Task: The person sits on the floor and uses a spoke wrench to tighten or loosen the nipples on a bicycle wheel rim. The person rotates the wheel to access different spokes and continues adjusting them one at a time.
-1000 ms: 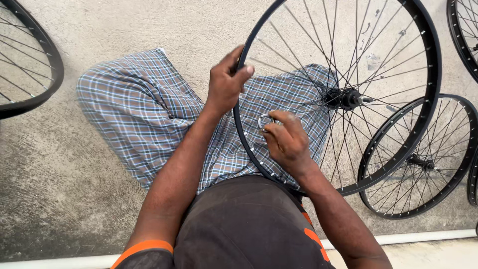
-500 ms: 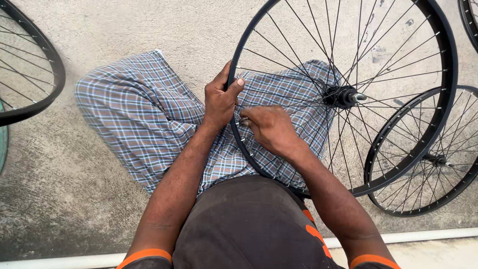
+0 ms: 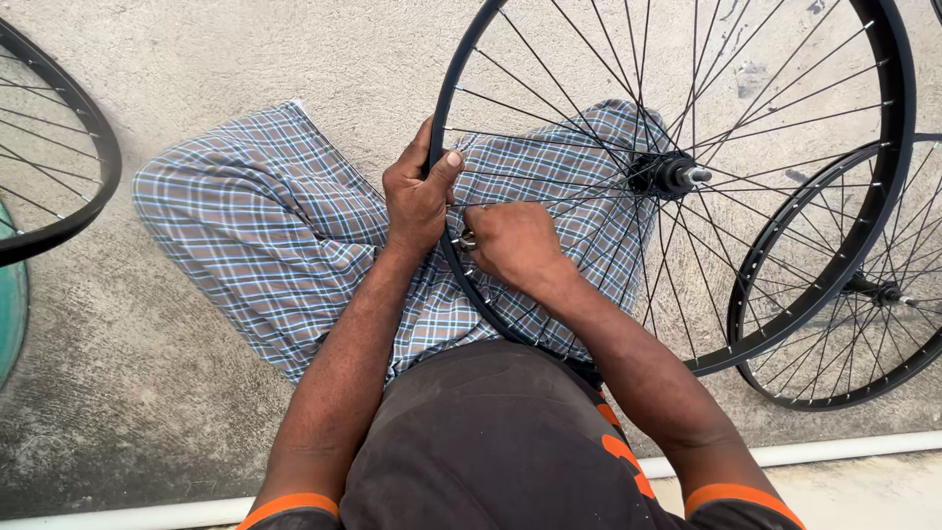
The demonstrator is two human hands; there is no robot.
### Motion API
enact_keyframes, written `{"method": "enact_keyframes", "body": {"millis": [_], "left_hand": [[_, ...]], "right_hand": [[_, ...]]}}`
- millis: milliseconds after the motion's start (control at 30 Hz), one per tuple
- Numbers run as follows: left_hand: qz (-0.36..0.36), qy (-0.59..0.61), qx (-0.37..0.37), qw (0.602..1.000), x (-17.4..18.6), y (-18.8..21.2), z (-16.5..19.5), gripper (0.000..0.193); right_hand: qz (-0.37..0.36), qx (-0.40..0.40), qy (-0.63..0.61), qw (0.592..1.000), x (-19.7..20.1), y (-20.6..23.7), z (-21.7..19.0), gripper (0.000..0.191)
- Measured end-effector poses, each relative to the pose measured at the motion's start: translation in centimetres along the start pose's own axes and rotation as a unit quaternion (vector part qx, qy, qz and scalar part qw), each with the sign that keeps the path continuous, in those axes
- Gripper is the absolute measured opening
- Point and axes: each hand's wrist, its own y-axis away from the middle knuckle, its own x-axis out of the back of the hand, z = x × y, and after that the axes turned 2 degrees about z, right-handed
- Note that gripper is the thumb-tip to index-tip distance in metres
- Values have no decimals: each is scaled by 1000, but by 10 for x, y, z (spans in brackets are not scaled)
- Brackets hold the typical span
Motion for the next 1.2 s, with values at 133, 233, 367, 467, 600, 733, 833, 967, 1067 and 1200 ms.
{"method": "enact_keyframes", "body": {"millis": [133, 233, 367, 467, 600, 733, 833, 967, 1067, 1200], "left_hand": [[-2, -5, 1, 1000, 1, 0, -2, 57], [-6, 0, 0, 1000, 0, 0, -3, 56], [-3, -14, 1, 1000, -1, 1, -3, 56], [0, -1, 8, 1000, 0, 1, -3, 56], [1, 18, 2, 1000, 0, 1, -7, 56], [-9, 36, 7, 999, -1, 0, -9, 55], [-15, 40, 4, 999, -2, 0, -6, 54], [-7, 24, 8, 1000, -1, 0, 0, 55], [-4, 3, 1, 1000, 1, -1, 1, 54], [-9, 34, 3, 999, -1, -1, -3, 54]], "right_hand": [[100, 172, -185, 962, 3, 12, 22, 45], [201, 219, -179, 938, -3, 21, 30, 11], [150, 108, -125, 975, -7, 14, 13, 27], [41, 6, 16, 999, -3, 2, -7, 18], [-15, 36, -51, 998, 9, 3, -2, 33], [178, 204, -115, 956, 9, 19, 16, 20], [200, 142, -140, 959, 1, 19, 7, 45], [-37, -65, 34, 997, 1, -1, -19, 12], [-72, -36, -5, 997, 12, -2, -18, 28], [118, 169, -137, 969, 22, 17, 4, 28]]}}
